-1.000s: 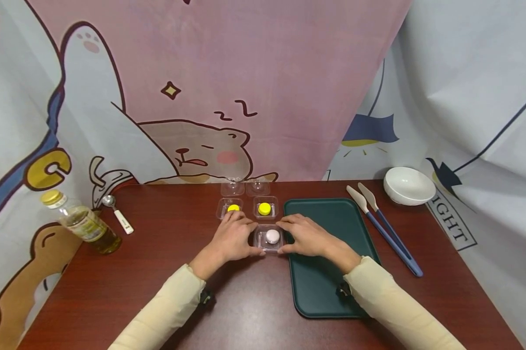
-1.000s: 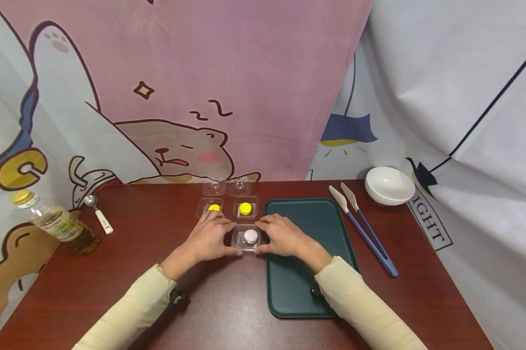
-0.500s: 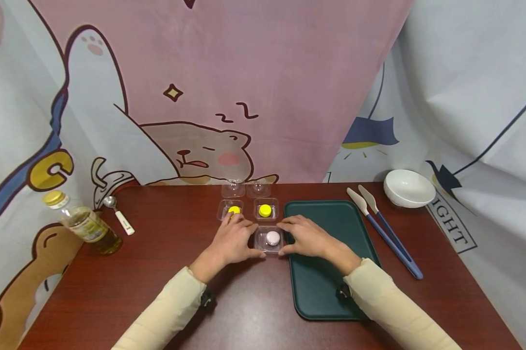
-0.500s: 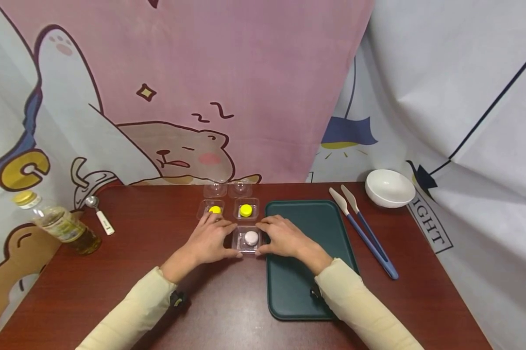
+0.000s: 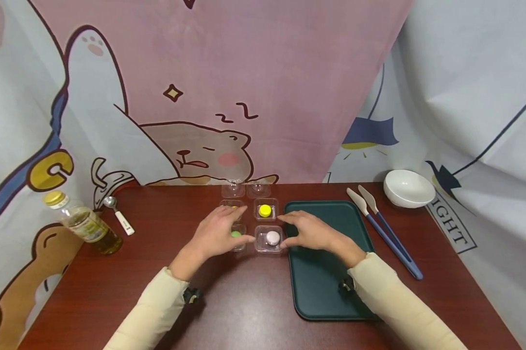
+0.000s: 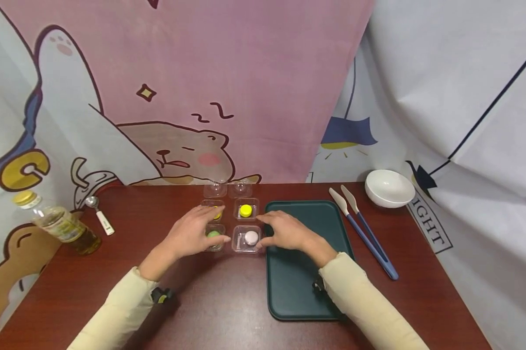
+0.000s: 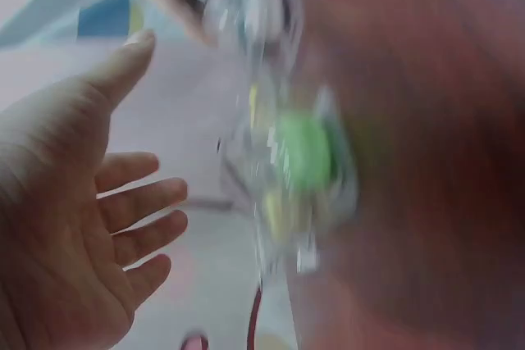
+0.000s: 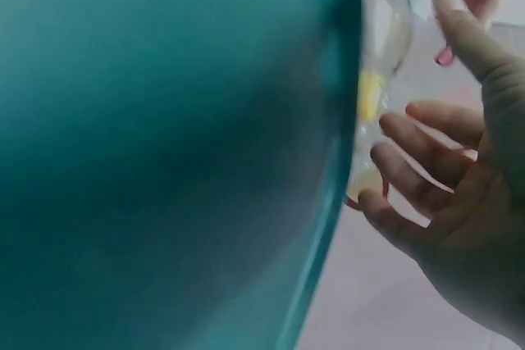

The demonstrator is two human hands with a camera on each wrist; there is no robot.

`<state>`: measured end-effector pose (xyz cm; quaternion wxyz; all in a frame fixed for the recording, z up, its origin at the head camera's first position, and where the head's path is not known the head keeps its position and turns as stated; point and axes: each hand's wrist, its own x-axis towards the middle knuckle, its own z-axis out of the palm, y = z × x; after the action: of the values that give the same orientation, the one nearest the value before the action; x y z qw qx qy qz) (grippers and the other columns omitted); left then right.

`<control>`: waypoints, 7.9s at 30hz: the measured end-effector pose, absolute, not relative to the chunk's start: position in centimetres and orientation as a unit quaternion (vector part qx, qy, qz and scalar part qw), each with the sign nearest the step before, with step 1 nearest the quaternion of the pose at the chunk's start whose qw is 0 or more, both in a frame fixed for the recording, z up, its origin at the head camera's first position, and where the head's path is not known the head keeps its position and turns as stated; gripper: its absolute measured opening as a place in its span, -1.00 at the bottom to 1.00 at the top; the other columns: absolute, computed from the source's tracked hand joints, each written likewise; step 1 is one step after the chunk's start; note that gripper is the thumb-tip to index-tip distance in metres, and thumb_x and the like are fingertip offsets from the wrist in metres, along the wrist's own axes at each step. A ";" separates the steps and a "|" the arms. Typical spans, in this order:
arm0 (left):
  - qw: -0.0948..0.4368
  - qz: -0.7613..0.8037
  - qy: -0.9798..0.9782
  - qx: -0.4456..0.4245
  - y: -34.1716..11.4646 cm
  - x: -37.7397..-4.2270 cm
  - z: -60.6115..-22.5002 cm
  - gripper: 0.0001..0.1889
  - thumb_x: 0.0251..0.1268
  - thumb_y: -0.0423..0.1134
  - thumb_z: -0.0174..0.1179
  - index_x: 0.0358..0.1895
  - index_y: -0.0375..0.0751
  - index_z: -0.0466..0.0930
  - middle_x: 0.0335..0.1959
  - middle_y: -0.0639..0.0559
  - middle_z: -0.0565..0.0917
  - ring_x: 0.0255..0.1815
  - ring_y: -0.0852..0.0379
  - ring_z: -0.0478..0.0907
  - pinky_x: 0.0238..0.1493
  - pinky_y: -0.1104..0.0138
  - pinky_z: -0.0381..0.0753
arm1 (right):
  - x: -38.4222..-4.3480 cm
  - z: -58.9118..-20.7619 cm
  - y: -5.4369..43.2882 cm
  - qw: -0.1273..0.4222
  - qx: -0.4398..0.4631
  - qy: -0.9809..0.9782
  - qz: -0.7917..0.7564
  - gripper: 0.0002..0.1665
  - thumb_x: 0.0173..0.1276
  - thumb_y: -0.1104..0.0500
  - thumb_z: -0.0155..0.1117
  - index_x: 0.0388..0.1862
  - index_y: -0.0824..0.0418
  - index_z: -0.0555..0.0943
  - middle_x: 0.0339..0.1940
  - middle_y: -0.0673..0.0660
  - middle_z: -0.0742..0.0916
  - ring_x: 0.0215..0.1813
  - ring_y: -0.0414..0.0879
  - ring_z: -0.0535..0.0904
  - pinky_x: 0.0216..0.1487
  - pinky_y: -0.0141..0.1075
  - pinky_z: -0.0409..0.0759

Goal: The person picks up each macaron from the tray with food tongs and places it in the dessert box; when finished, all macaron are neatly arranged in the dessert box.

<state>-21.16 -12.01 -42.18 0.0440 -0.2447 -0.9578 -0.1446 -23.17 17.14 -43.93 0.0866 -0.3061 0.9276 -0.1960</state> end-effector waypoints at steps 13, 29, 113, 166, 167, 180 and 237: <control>-0.011 -0.278 -0.955 -0.105 -18.6 -25.2 -43.2 0.07 0.14 0.28 0.40 0.63 -0.08 0.09 0.56 -0.21 0.31 0.51 -0.26 0.34 0.44 -0.16 0.38 | -28.5 -42.4 15.9 0.073 -0.225 0.907 -0.350 -0.44 0.50 -0.18 0.21 0.29 0.11 0.65 0.12 0.08 0.79 0.05 0.01 0.72 0.06 -0.06 0.66; -0.064 -0.338 -0.935 -0.091 -18.9 -28.0 -47.1 -0.02 0.11 0.34 0.38 0.59 0.12 0.22 0.53 -0.19 0.37 0.53 -0.25 0.32 0.46 -0.19 0.34 | -34.4 -44.6 13.9 0.091 -0.019 0.906 -0.413 -0.55 0.55 -0.05 0.18 0.14 0.23 0.72 -0.12 0.18 0.85 -0.16 0.00 0.70 -0.24 -0.29 0.63; -0.109 -0.274 -0.954 -0.060 -17.7 -28.0 -46.5 -0.08 0.13 0.38 0.33 0.57 0.25 0.24 0.54 -0.13 0.37 0.53 -0.32 0.28 0.46 -0.20 0.30 | -34.0 -42.9 13.8 0.109 0.011 0.860 -0.499 -0.62 0.49 0.06 0.24 0.17 0.19 0.71 -0.14 0.18 0.85 -0.66 -0.19 0.34 -0.57 -0.33 0.33; -0.102 -0.273 -0.955 -0.055 -17.3 -28.2 -46.3 -0.10 0.15 0.38 0.31 0.56 0.26 0.26 0.53 -0.12 0.39 0.48 -0.31 0.35 0.37 -0.22 0.39 | -30.4 -41.0 9.3 0.131 -0.039 0.777 -0.614 -0.57 0.44 0.09 0.33 0.23 0.18 0.67 -0.10 0.20 0.84 -0.65 -0.23 0.51 -0.46 -0.37 0.54; -0.103 -0.276 -0.954 -0.055 -17.3 -28.2 -46.2 -0.10 0.15 0.39 0.31 0.56 0.27 0.25 0.53 -0.12 0.39 0.48 -0.32 0.35 0.36 -0.24 0.38 | -30.4 -41.0 9.2 0.132 -0.037 0.777 -0.614 -0.58 0.44 0.09 0.33 0.23 0.17 0.67 -0.09 0.20 0.84 -0.64 -0.22 0.53 -0.45 -0.36 0.54; 0.011 -0.407 -0.913 -0.034 -17.4 -28.0 -45.4 -0.31 0.39 0.29 0.15 0.49 0.08 0.41 0.36 -0.15 0.59 0.37 -0.18 0.53 0.35 -0.10 0.50 | -30.8 -41.7 7.7 0.078 -0.028 0.783 -0.616 -0.69 0.40 0.17 0.36 0.02 0.32 0.73 -0.18 0.24 0.84 -0.44 -0.16 0.76 -0.39 -0.37 0.71; 0.061 -0.441 -0.882 -0.156 -18.3 -26.9 -43.6 -0.23 0.21 0.13 0.41 0.50 0.32 0.34 0.48 0.10 0.46 0.54 -0.05 0.35 0.48 -0.10 0.35 | -30.1 -40.8 8.3 0.084 -0.295 0.863 -0.401 -0.06 0.26 -0.08 0.51 0.55 0.12 0.35 0.33 0.12 0.67 0.17 -0.07 0.70 0.17 -0.12 0.68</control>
<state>-26.88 -18.33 -43.62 0.0606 -0.1559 -0.8816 -0.4413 -30.14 8.27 -40.77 0.0844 -0.2948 0.8634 -0.4008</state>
